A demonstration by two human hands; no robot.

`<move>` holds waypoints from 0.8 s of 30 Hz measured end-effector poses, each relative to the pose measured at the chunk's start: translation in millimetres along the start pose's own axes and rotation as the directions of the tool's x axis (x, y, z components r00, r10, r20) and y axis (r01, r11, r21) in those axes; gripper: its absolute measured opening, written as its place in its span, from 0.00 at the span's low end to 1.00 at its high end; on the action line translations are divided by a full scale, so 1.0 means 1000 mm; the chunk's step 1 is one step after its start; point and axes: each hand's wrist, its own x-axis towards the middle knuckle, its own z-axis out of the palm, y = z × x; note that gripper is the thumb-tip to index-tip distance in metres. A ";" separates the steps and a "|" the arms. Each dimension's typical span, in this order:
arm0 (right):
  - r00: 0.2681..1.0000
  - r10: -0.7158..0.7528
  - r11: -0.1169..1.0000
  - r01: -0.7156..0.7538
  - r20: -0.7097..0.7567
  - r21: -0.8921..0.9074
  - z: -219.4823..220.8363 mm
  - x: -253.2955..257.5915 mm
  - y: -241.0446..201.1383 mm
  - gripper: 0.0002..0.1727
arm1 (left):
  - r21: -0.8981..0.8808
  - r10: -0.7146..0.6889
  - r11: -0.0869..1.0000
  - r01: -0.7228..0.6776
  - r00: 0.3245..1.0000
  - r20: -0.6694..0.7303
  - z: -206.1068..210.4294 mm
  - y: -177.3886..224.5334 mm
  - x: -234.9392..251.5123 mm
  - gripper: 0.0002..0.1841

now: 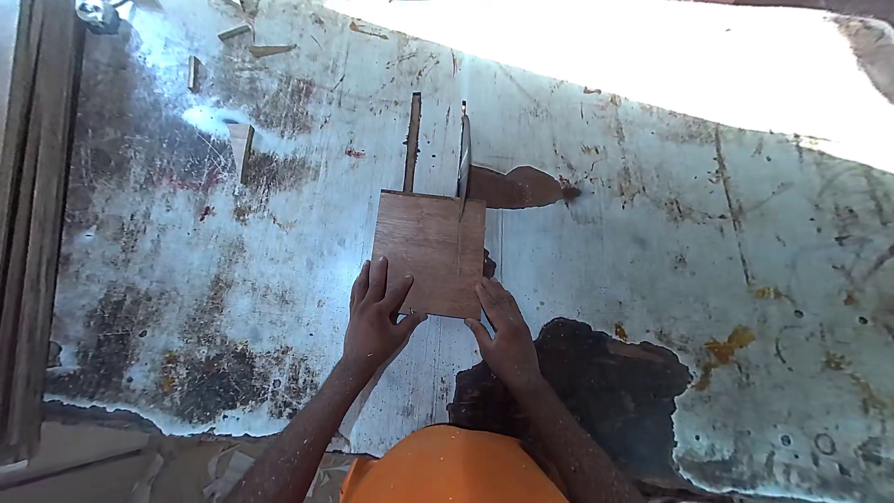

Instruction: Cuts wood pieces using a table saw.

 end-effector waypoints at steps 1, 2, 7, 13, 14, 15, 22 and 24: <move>1.000 0.002 1.000 -0.002 0.005 0.000 0.000 0.002 0.001 0.33 | 0.004 -0.003 1.000 0.003 1.000 0.002 0.001 -0.001 0.002 0.35; 1.000 0.002 1.000 -0.002 0.009 0.002 -0.001 0.004 0.002 0.33 | 0.003 -0.005 1.000 0.005 1.000 0.003 0.002 -0.001 0.004 0.36; 1.000 0.012 1.000 -0.012 0.024 -0.002 -0.004 0.016 0.003 0.34 | -0.003 -0.023 1.000 0.023 1.000 0.012 0.003 0.000 0.015 0.36; 0.999 -0.013 1.000 0.013 0.030 -0.016 -0.009 0.033 0.007 0.34 | -0.008 -0.014 1.000 0.014 1.000 0.000 0.005 0.000 0.032 0.36; 0.999 -0.014 1.000 0.015 0.030 -0.017 -0.009 0.037 0.008 0.34 | -0.015 -0.010 1.000 0.010 1.000 -0.002 0.005 0.000 0.036 0.36; 0.999 -0.017 1.000 0.018 0.030 -0.016 -0.008 0.041 0.010 0.34 | -0.018 -0.007 1.000 0.007 1.000 -0.003 0.005 -0.001 0.040 0.36; 0.998 -0.023 0.999 0.025 0.052 -0.032 -0.012 0.069 0.019 0.33 | 0.011 -0.027 1.000 0.027 1.000 0.002 0.008 0.000 0.068 0.36; 0.997 -0.024 0.999 0.026 0.078 -0.029 -0.015 0.076 0.020 0.33 | 0.015 -0.025 1.000 0.025 1.000 -0.003 0.009 0.000 0.074 0.36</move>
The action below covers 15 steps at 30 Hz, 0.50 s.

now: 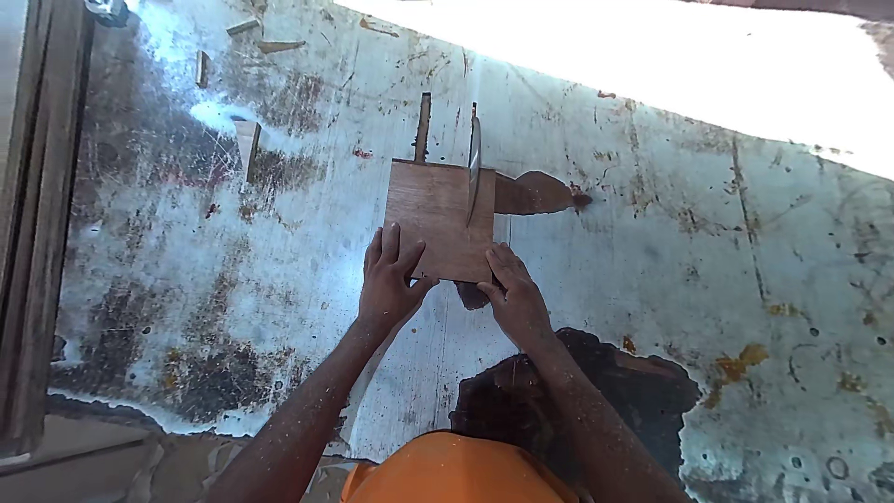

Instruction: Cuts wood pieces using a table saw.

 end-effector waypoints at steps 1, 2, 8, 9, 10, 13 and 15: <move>1.000 -0.002 1.000 0.002 0.014 0.002 -0.002 0.003 0.001 0.32 | 0.001 0.004 1.000 -0.004 1.000 -0.003 0.000 -0.001 0.002 0.36; 1.000 -0.004 1.000 0.004 0.025 0.005 -0.003 0.006 0.002 0.32 | 0.000 0.005 1.000 -0.005 1.000 -0.007 0.001 -0.001 0.005 0.36; 0.999 -0.002 1.000 0.002 0.041 -0.018 -0.008 0.035 0.009 0.31 | 0.009 -0.007 1.000 0.007 1.000 0.005 0.002 -0.002 0.034 0.37; 0.999 0.002 1.000 -0.001 0.046 -0.024 -0.009 0.042 0.010 0.30 | 0.016 -0.012 1.000 0.012 1.000 0.006 0.002 -0.003 0.041 0.37; 0.999 0.005 1.000 -0.003 0.051 -0.025 -0.011 0.050 0.010 0.30 | 0.026 -0.020 0.999 0.019 1.000 0.012 0.002 -0.003 0.048 0.37; 0.998 0.001 0.999 0.001 0.059 -0.035 -0.017 0.075 0.015 0.29 | 0.044 -0.049 0.998 0.047 0.998 0.031 0.000 0.001 0.073 0.37; 0.998 0.006 0.999 -0.003 0.060 -0.044 -0.019 0.092 0.019 0.29 | 0.060 -0.064 0.996 0.061 0.997 0.045 -0.002 0.003 0.091 0.37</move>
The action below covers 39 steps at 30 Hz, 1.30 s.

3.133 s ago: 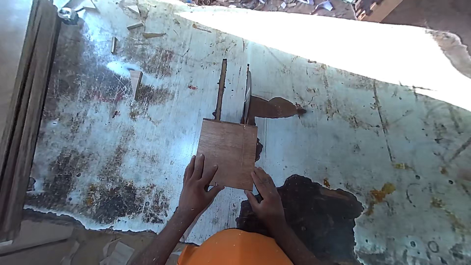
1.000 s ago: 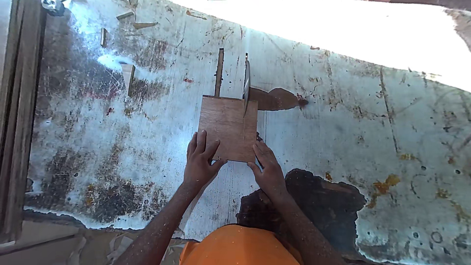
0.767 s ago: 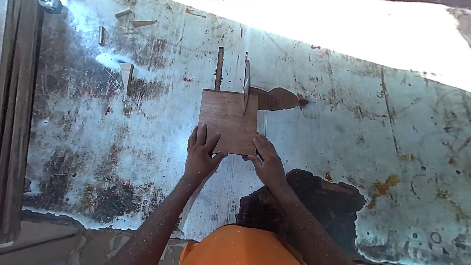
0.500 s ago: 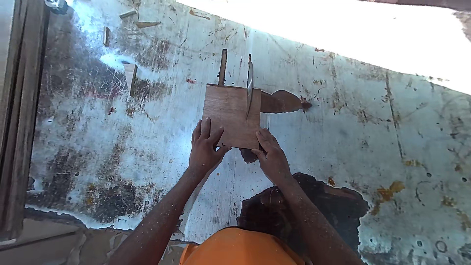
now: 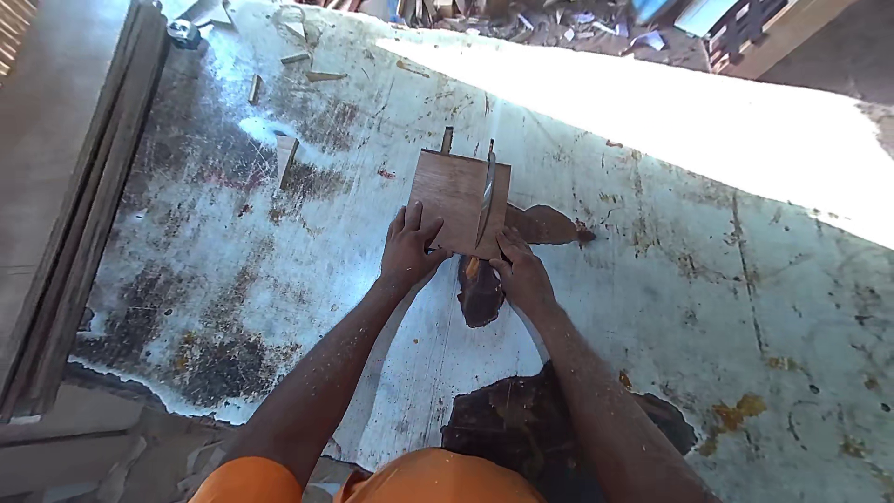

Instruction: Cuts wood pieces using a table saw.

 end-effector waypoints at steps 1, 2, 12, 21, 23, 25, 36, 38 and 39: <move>1.000 0.008 1.000 -0.008 -0.003 -0.009 -0.002 0.007 0.001 0.29 | 0.005 -0.009 1.000 0.009 1.000 0.004 -0.001 0.001 0.007 0.37; 1.000 0.009 1.000 -0.009 -0.015 -0.027 -0.004 0.014 0.004 0.29 | 0.008 -0.018 1.000 0.018 1.000 0.005 -0.003 0.002 0.013 0.37; 0.969 -0.242 0.934 0.222 -0.042 -0.279 -0.029 -0.098 0.056 0.39 | 0.017 -0.080 0.997 0.082 0.992 -0.096 -0.016 -0.037 -0.118 0.35; 0.954 0.121 0.985 -0.149 -0.275 -0.083 -0.077 -0.066 0.085 0.40 | -0.069 0.091 0.993 -0.092 0.996 -0.007 -0.026 -0.048 -0.279 0.31; 0.991 -0.083 0.996 0.079 -0.102 -0.040 -0.057 -0.108 0.069 0.40 | -0.124 0.231 0.968 -0.219 0.969 0.089 -0.030 -0.044 -0.292 0.29; 0.955 -0.293 0.955 0.290 0.046 0.061 -0.041 -0.153 0.051 0.44 | -0.128 0.360 0.931 -0.341 0.916 0.178 -0.030 -0.032 -0.290 0.27; 0.989 -0.081 0.984 0.060 -0.124 -0.166 -0.027 -0.224 0.062 0.47 | -0.240 0.069 0.968 -0.070 0.998 -0.011 0.032 0.062 -0.240 0.31; 0.987 -0.061 0.986 0.036 -0.149 -0.166 -0.028 -0.219 0.062 0.47 | -0.215 0.162 0.966 -0.141 0.983 0.084 0.033 0.070 -0.234 0.33; 0.986 -0.060 0.986 0.034 -0.159 -0.162 -0.028 -0.214 0.061 0.47 | -0.201 0.188 0.965 -0.169 0.979 0.080 0.035 0.071 -0.230 0.33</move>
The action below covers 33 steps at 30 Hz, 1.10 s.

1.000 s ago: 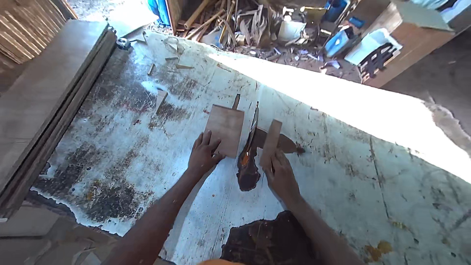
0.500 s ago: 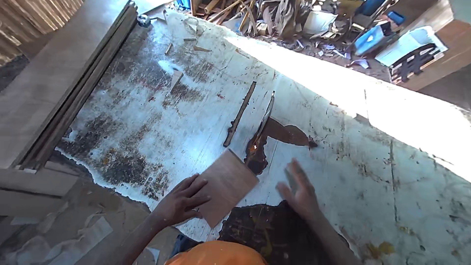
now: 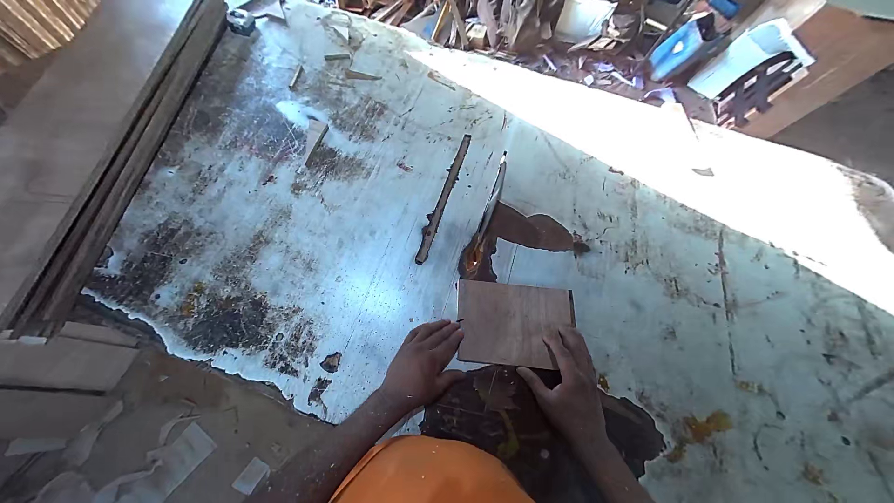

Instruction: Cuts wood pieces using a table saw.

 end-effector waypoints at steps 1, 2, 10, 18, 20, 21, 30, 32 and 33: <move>1.000 0.005 1.000 -0.005 -0.004 -0.002 0.000 0.006 0.000 0.47 | 0.015 0.016 1.000 -0.016 1.000 -0.022 0.002 -0.001 0.005 0.32; 1.000 0.008 1.000 -0.008 -0.006 -0.007 0.000 0.013 0.001 0.46 | 0.024 0.026 0.999 -0.025 0.998 -0.053 0.003 -0.004 0.012 0.30; 0.998 0.007 0.998 -0.003 0.060 -0.060 0.006 0.046 0.005 0.52 | 0.042 0.096 0.995 -0.091 0.989 -0.112 -0.001 -0.024 0.053 0.26; 0.999 0.027 0.997 -0.024 0.040 -0.070 0.012 0.050 0.004 0.51 | 0.018 0.097 0.995 -0.096 0.990 -0.099 -0.003 -0.026 0.064 0.25; 0.999 0.033 0.997 -0.031 0.034 -0.073 0.013 0.051 0.003 0.51 | 0.027 0.100 0.995 -0.098 0.990 -0.103 -0.003 -0.026 0.066 0.26; 0.999 0.035 0.997 -0.032 0.035 -0.077 0.013 0.051 0.003 0.51 | 0.030 0.100 0.995 -0.097 0.990 -0.101 -0.003 -0.026 0.067 0.26; 0.998 0.050 0.996 -0.047 0.046 -0.069 0.013 0.056 0.001 0.52 | 0.025 0.070 0.997 -0.068 0.992 -0.105 -0.004 -0.025 0.072 0.24; 0.998 0.055 0.996 -0.052 0.041 -0.066 0.014 0.057 0.001 0.51 | 0.021 0.069 0.998 -0.067 0.991 -0.113 -0.003 -0.025 0.073 0.25; 0.998 0.058 0.996 -0.056 0.038 -0.070 0.014 0.058 0.002 0.51 | 0.018 0.068 0.998 -0.066 0.991 -0.116 -0.003 -0.026 0.074 0.24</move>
